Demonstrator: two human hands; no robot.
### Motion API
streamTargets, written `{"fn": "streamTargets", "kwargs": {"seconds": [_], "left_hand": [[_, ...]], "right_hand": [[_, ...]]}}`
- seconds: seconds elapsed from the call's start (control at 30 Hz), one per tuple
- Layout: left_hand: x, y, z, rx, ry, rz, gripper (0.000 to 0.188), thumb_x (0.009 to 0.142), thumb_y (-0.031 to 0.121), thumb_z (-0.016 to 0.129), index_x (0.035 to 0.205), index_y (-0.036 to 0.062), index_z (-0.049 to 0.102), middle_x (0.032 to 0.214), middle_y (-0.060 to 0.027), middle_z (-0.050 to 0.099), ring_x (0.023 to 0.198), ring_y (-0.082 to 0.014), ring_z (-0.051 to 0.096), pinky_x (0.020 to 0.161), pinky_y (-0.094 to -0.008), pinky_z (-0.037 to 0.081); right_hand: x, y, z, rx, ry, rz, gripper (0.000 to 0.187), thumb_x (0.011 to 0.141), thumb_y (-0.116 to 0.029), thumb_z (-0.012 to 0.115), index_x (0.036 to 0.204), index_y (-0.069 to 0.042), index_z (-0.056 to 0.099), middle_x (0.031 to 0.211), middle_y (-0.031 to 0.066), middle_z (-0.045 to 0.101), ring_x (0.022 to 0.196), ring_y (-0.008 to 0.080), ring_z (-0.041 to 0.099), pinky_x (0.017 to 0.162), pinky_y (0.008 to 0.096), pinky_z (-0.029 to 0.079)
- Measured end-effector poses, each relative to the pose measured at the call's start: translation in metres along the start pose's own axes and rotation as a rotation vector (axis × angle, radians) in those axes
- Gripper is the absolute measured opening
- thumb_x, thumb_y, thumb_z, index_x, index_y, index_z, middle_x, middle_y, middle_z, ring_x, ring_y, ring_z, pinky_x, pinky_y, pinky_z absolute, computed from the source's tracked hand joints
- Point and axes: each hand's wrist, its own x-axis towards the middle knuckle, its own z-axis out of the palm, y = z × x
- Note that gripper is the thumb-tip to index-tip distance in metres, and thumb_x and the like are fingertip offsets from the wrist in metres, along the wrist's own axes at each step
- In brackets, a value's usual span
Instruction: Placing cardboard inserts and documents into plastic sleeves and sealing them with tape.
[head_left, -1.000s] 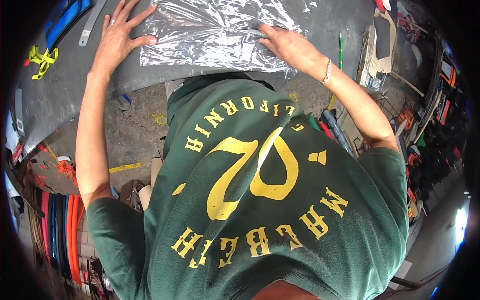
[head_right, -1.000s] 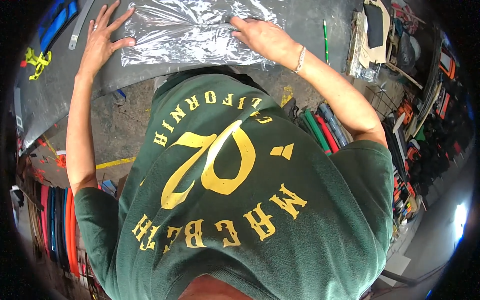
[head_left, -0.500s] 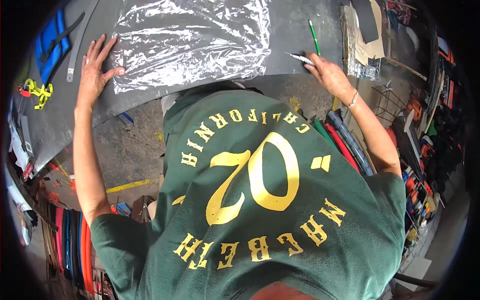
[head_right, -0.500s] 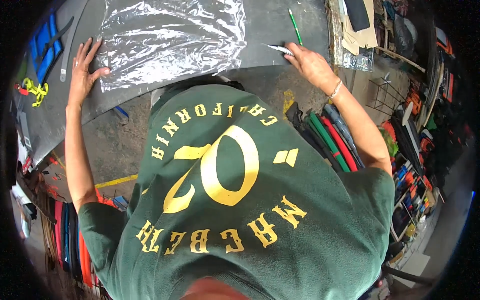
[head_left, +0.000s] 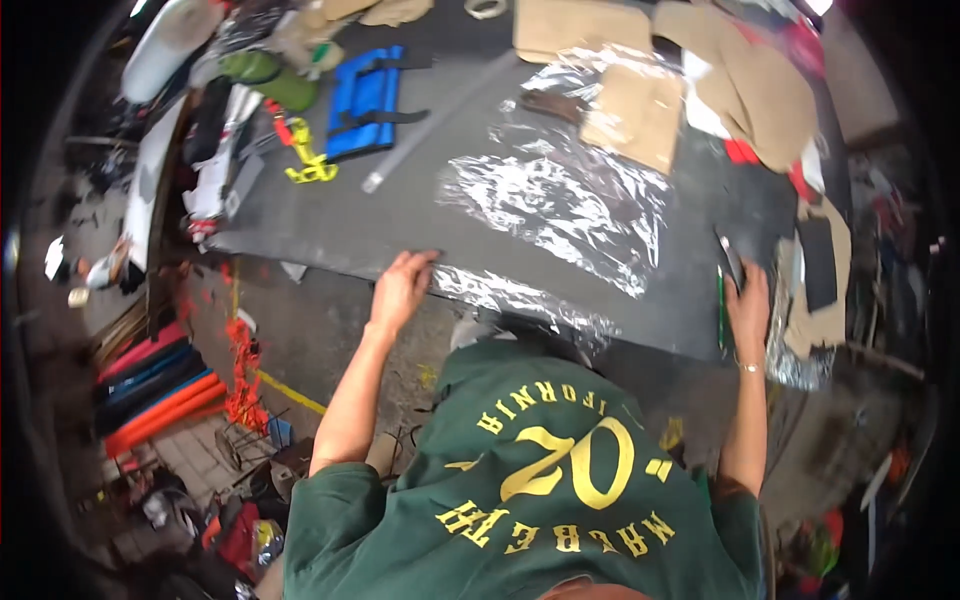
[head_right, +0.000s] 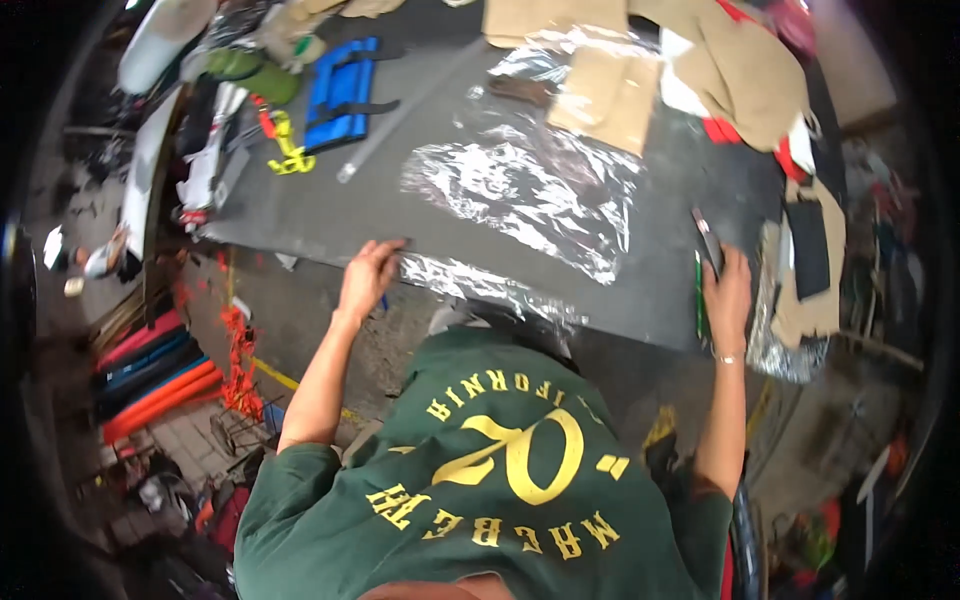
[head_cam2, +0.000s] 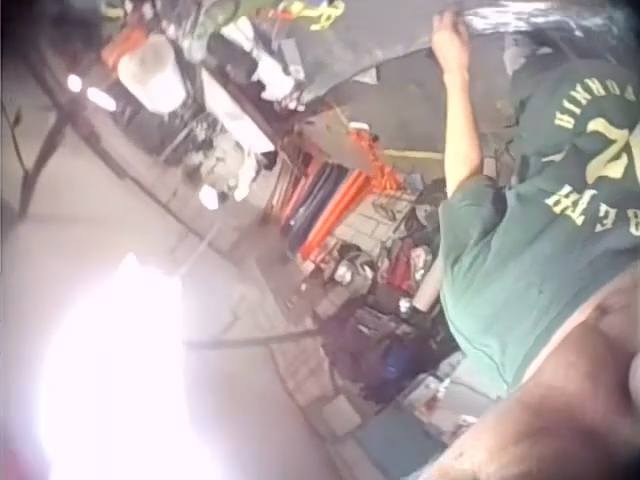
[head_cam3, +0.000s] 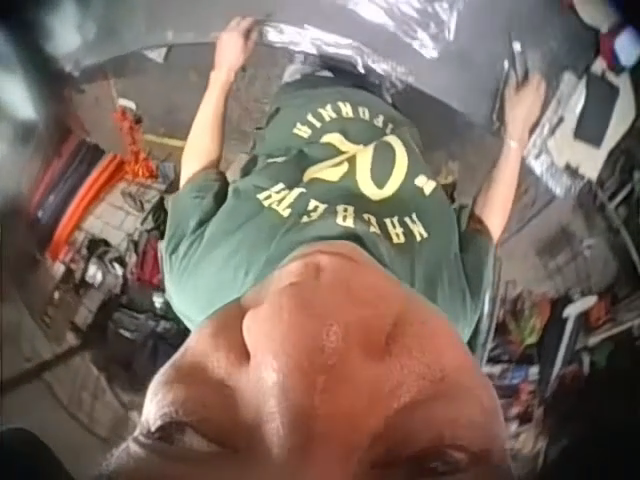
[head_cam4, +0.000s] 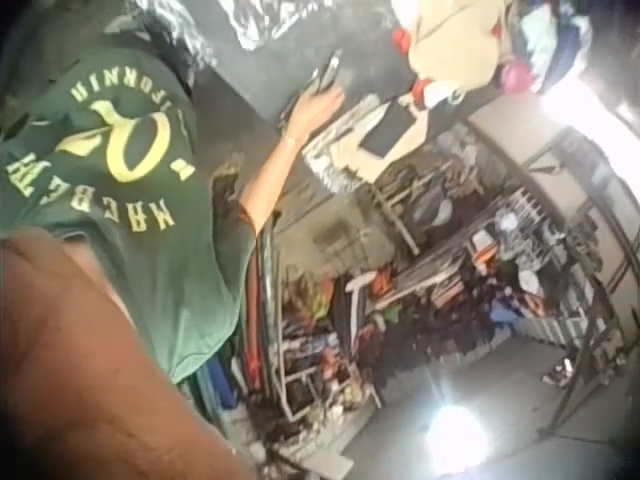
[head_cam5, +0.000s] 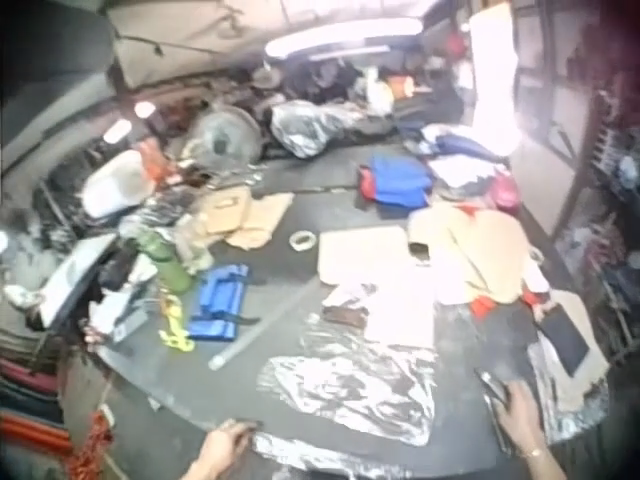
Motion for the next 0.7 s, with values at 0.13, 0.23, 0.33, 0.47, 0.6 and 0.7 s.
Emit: {"fn": "streamTargets", "kwargs": {"seconds": [0.13,0.23,0.33,0.47,0.6,0.7], "left_hand": [[-0.015,-0.011,-0.016,-0.09,0.062,-0.136,0.02,0.098,0.01,0.059,0.114,0.0076,0.07,0.093,-0.0131,0.069,0.07,-0.0243,0.066,0.068,-0.0397,0.053],[-0.008,0.011,-0.024,-0.386,0.023,-0.36,0.021,0.105,0.014,0.049,0.11,0.004,0.068,0.087,-0.005,0.068,0.066,-0.0118,0.064,0.063,-0.0335,0.055],[-0.001,0.035,-0.025,-1.001,0.002,-0.354,0.02,0.105,0.012,0.045,0.109,0.0036,0.063,0.095,-0.0046,0.069,0.078,-0.0153,0.068,0.072,-0.0299,0.061],[-0.01,0.073,-0.033,-1.317,-0.14,-0.197,0.022,0.103,0.005,0.044,0.108,0.0027,0.065,0.108,-0.007,0.068,0.1,-0.0159,0.068,0.084,-0.0348,0.061],[-0.042,0.047,-0.063,-1.006,0.009,0.02,0.022,0.1,0.002,0.045,0.1,0.0031,0.067,0.101,-0.0029,0.064,0.091,-0.0128,0.063,0.084,-0.028,0.054],[-0.09,-0.028,-0.106,-1.044,0.119,-0.187,0.02,0.1,0.003,0.046,0.098,0.0034,0.066,0.098,-0.0026,0.062,0.081,-0.009,0.06,0.069,-0.0234,0.051]], "right_hand": [[0.01,-0.003,0.018,-0.171,0.002,-0.023,0.047,0.088,-0.013,0.076,0.13,-0.001,0.059,0.117,0.0214,0.061,0.108,0.0415,0.059,0.093,0.047,0.049],[0.013,0.011,0.032,0.044,0.195,-0.153,0.042,0.089,-0.014,0.077,0.126,-0.001,0.062,0.105,0.0145,0.063,0.092,0.0295,0.063,0.082,0.0388,0.051],[0.01,-0.071,0.03,0.568,-0.175,0.086,0.042,0.09,-0.017,0.079,0.127,-0.004,0.064,0.082,-0.0062,0.054,0.07,0.0045,0.048,0.064,0.0232,0.043],[-0.021,-0.235,0.029,0.97,-0.76,-0.105,0.076,0.079,-0.011,0.088,0.145,0.0,0.051,0.08,-0.0072,0.054,0.07,0.0047,0.053,0.065,0.0226,0.048],[-0.079,-0.342,0.044,1.26,-1.291,-0.132,0.054,0.096,-0.015,0.073,0.144,-0.001,0.053,0.085,-0.0051,0.06,0.073,0.0038,0.053,0.065,0.0215,0.045],[-0.096,-0.399,0.038,1.035,-1.635,-0.109,0.037,0.107,-0.029,0.058,0.131,-0.002,0.066,0.081,-0.0041,0.061,0.071,0.0043,0.051,0.064,0.0215,0.041]]}}
